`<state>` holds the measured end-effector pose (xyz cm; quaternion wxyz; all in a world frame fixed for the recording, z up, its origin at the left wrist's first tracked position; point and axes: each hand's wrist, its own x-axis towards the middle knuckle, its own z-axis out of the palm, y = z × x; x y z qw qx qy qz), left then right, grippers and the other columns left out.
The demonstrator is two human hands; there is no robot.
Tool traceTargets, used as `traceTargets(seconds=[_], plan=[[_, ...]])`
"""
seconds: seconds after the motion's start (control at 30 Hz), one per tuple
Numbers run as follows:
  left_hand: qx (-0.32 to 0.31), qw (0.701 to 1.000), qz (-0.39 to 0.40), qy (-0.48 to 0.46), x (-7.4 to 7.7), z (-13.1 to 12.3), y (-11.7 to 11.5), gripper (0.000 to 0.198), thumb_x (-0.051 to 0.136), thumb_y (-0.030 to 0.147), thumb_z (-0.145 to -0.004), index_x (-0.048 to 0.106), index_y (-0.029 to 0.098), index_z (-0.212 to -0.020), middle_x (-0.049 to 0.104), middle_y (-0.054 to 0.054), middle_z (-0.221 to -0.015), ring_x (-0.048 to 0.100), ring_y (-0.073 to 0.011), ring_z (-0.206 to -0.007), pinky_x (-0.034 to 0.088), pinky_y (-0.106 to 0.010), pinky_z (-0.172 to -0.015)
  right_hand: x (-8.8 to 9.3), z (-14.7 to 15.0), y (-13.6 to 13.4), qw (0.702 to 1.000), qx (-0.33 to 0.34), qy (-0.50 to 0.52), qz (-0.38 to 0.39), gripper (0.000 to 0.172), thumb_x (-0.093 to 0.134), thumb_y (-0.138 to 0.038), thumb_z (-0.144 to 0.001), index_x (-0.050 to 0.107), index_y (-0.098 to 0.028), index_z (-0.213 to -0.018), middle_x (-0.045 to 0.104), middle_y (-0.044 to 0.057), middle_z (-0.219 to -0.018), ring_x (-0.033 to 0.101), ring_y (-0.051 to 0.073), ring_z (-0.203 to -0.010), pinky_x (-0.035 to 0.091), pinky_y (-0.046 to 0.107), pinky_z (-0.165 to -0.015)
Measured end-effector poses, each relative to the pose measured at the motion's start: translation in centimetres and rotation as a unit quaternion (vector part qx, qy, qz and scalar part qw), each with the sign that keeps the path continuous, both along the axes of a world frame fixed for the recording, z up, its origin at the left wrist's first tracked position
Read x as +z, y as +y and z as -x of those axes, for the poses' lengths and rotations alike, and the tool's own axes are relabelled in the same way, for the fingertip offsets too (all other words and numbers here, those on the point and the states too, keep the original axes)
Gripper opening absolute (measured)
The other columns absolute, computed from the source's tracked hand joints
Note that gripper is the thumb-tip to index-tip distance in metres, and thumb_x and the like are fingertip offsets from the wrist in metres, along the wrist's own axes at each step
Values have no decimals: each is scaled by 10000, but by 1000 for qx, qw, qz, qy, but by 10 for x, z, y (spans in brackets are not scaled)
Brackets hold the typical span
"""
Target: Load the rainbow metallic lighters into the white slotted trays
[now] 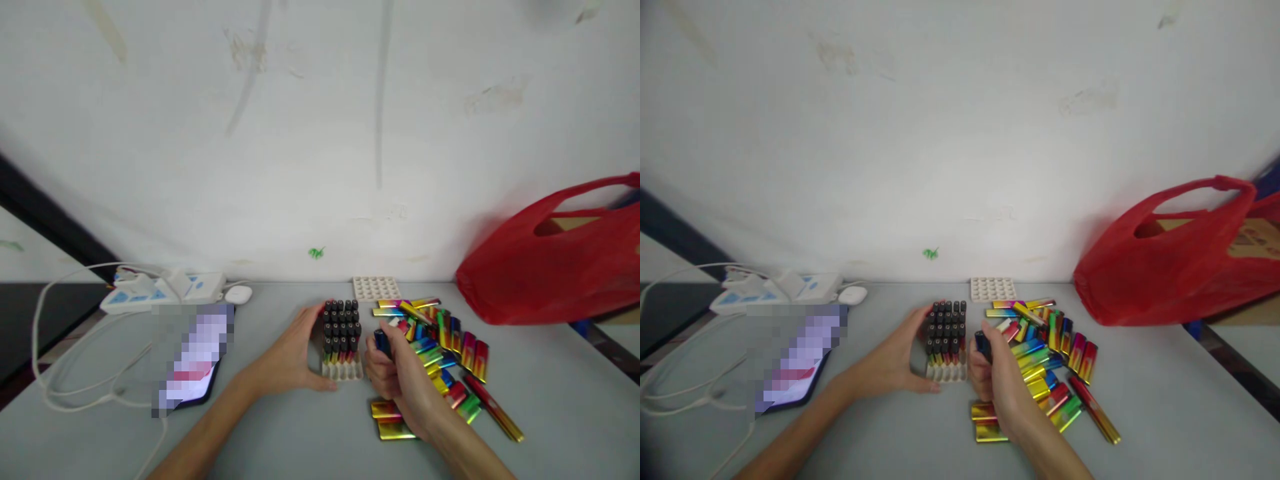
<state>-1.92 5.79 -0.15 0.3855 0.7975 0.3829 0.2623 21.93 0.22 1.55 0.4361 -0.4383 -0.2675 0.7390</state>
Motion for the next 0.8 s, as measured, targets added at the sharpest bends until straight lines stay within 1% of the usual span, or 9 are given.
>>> traceTargets(seconds=[0.2,0.33,0.4,0.5,0.57,0.7,0.8], plan=[[6,1000,2,-3,-1,0,0,1405,1101,389,-573,301,250,-1720,403,-194,-1723,397,-448,-1608,289,-604,-1375,3,1,-1,1000,2,-5,-3,683,731,-802,-782,344,-263,-624,180,-125,-547,61,69,-492,33,256,-443],[5,1000,9,-5,-2,0,0,1411,1100,400,-577,296,252,-1727,389,-202,-1735,380,-455,-1620,275,-619,-1376,3,0,1,1000,2,-8,-11,676,721,-800,-782,347,-263,-616,187,-123,-542,64,68,-488,32,256,-440],[9,1000,22,-7,-3,1,-1,1474,1101,417,-578,227,259,-1755,345,-207,-1764,349,-454,-1640,258,-623,-1380,2,0,2,1000,6,-10,-12,678,723,-810,-768,358,-261,-609,181,-125,-538,64,67,-483,29,253,-436],[22,998,49,-14,-4,2,-3,1616,1103,419,-580,45,283,-1794,276,-209,-1804,315,-445,-1662,261,-616,-1377,1,0,3,1000,10,-15,-1,675,732,-813,-744,372,-259,-603,180,-127,-534,66,63,-478,31,247,-431],[25,998,57,-15,-4,2,-4,1648,1100,413,-587,-13,294,-1797,260,-206,-1812,314,-444,-1663,268,-611,-1373,1,1,3,1000,4,-21,-3,667,736,-801,-742,376,-258,-599,185,-126,-535,72,63,-481,35,244,-430],[19,998,50,-15,-4,2,-3,1614,1098,428,-588,37,298,-1797,276,-192,-1806,316,-446,-1659,260,-602,-1377,1,0,3,999,-20,-28,-26,659,709,-792,-772,372,-260,-579,178,-121,-530,85,70,-480,47,247,-426],[16,999,44,-15,-4,2,-2,1569,1104,425,-575,109,292,-1782,318,-186,-1783,341,-440,-1644,275,-596,-1372,0,-2,4,999,-36,-28,-17,658,697,-797,-785,373,-261,-580,177,-118,-531,101,77,-479,71,245,-425]])
